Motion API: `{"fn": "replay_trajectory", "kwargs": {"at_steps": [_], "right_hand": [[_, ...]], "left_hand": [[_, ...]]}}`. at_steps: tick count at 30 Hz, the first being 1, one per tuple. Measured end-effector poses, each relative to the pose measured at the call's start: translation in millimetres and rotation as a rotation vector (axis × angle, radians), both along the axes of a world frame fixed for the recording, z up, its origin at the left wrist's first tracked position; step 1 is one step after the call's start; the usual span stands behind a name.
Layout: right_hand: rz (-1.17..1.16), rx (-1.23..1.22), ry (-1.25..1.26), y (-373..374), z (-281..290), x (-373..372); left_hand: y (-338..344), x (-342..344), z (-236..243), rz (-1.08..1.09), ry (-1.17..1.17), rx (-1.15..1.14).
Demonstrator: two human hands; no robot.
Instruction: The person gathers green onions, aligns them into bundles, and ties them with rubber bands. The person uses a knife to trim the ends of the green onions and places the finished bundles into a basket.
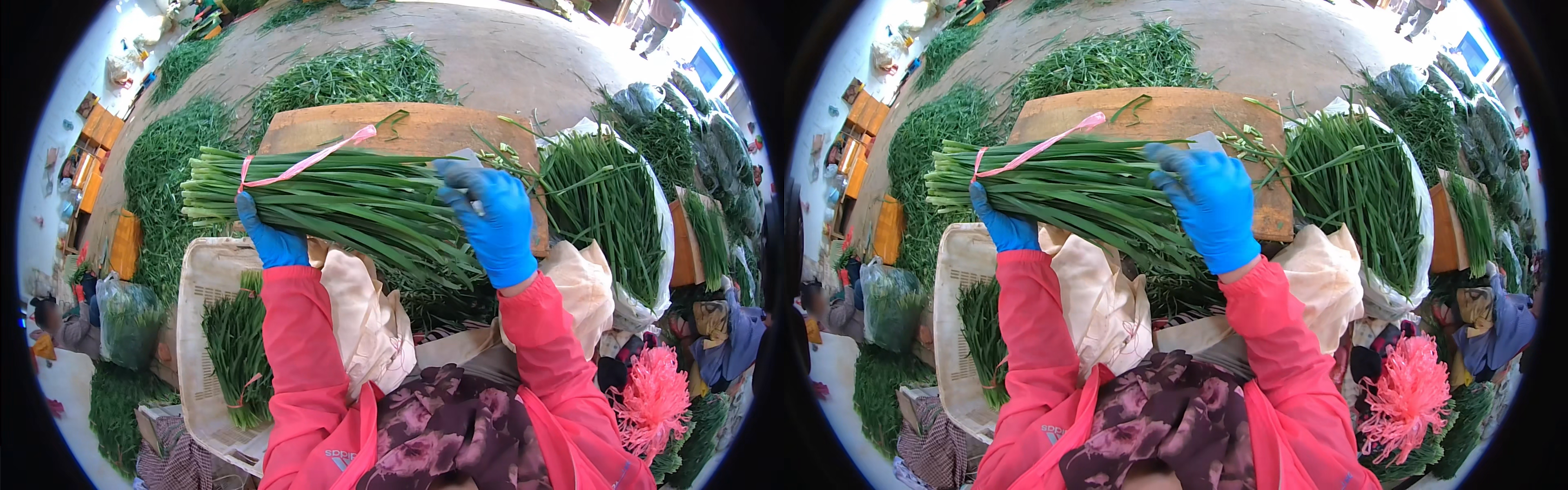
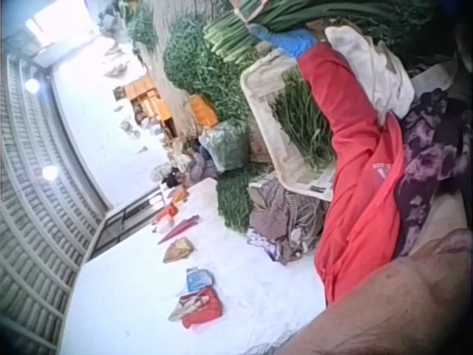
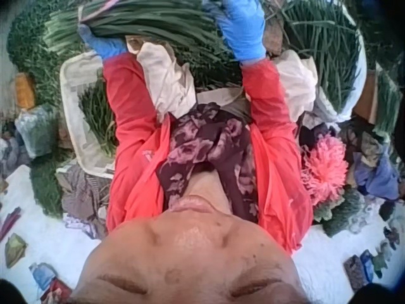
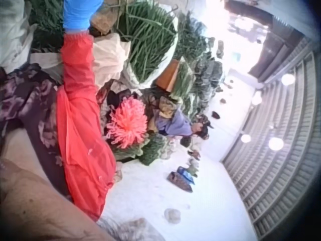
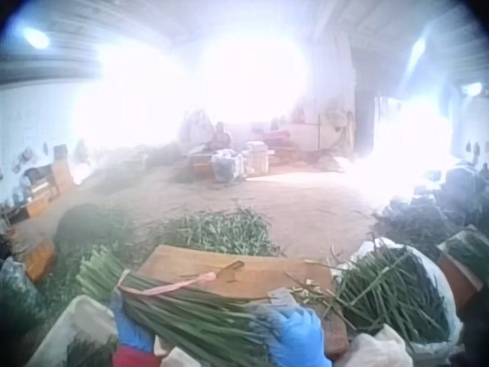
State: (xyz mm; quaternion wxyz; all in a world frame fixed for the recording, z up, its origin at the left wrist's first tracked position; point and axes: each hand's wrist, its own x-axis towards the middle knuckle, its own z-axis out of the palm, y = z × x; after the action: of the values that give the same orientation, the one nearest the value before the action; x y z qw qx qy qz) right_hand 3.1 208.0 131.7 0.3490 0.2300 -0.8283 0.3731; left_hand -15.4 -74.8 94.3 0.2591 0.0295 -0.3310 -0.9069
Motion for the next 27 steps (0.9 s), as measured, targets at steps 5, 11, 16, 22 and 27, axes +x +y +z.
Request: {"fn": "replay_trajectory", "kwargs": {"at_steps": [5,11,16,22,27], "right_hand": [[-0.054,0.377,0.147,-20.9,-13.6,-14.8],[0.266,-0.613,-0.432,-21.7,-28.3,-22.3],[0.214,-1.129,-0.567,31.1,-30.9,-26.7],[0.187,-0.257,-0.305,16.9,-2.1,11.3],[0.064,0.171,-0.140,-1.2,-9.0,5.5]], "left_hand": [[4.0,0.4,2.4,-0.034,-0.009,-0.013],[1.8,-0.7,0.4,-0.032,0.001,0.016],[9.2,-0.4,8.8,0.010,-0.033,0.015],[3.1,-0.8,4.5,0.026,-0.027,0.017],[6.5,-3.2,6.7,-0.018,-0.010,0.014]]}}
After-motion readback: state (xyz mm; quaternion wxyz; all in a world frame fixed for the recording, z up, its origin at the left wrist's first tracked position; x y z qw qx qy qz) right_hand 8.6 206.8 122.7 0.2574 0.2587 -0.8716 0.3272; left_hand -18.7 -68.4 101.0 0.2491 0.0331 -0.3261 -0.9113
